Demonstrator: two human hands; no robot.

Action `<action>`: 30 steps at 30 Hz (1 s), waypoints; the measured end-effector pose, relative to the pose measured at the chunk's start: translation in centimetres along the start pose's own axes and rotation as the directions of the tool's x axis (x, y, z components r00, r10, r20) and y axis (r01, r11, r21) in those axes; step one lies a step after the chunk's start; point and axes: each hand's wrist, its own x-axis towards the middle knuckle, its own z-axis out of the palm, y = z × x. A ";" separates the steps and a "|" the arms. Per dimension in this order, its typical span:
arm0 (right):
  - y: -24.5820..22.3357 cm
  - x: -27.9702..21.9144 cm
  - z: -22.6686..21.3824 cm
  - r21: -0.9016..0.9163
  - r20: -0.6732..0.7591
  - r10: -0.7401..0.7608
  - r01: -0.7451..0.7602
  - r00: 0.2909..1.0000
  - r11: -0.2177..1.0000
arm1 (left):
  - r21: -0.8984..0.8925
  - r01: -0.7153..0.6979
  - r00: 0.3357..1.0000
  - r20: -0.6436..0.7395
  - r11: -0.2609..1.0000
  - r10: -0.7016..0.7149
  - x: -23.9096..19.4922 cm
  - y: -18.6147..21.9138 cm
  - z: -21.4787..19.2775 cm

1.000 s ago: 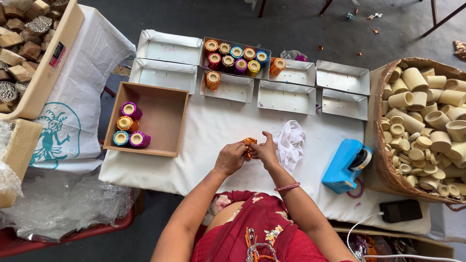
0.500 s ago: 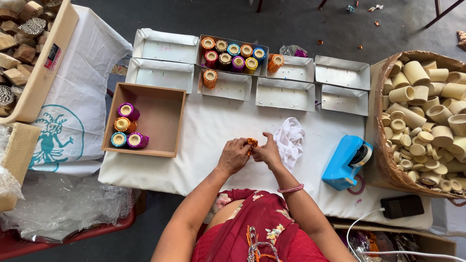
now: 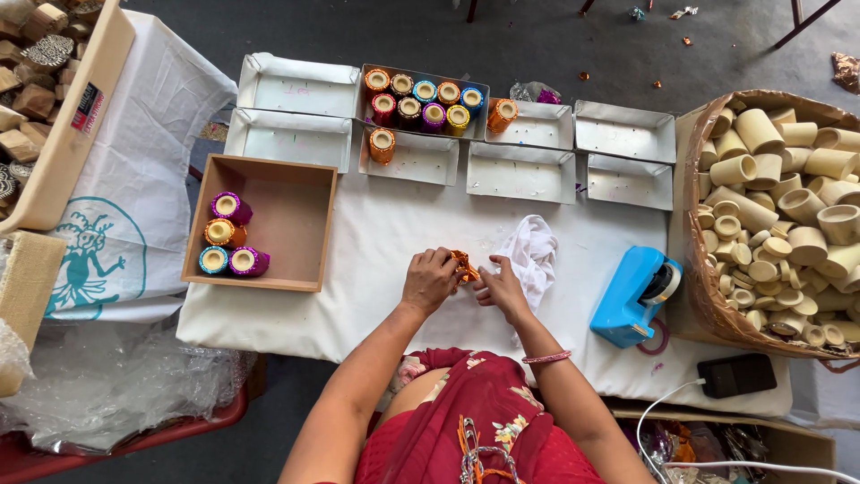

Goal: Wrapping small clay pots in foil and cloth for packaging.

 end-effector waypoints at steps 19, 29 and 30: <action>3.2 1.2 -1.7 0.137 0.010 -0.123 0.120 0.992 0.983 | -0.325 0.477 0.878 0.131 0.817 -0.461 1.2 -0.1 0.9; -3.5 0.9 0.2 0.402 0.068 -0.410 0.351 0.910 0.846 | -0.838 0.540 0.781 0.465 0.077 -0.418 1.4 -2.1 -1.1; -3.4 1.8 0.1 0.359 0.065 -0.536 0.481 0.842 0.800 | -0.786 0.554 0.809 0.431 0.275 -0.399 1.5 -2.0 -1.5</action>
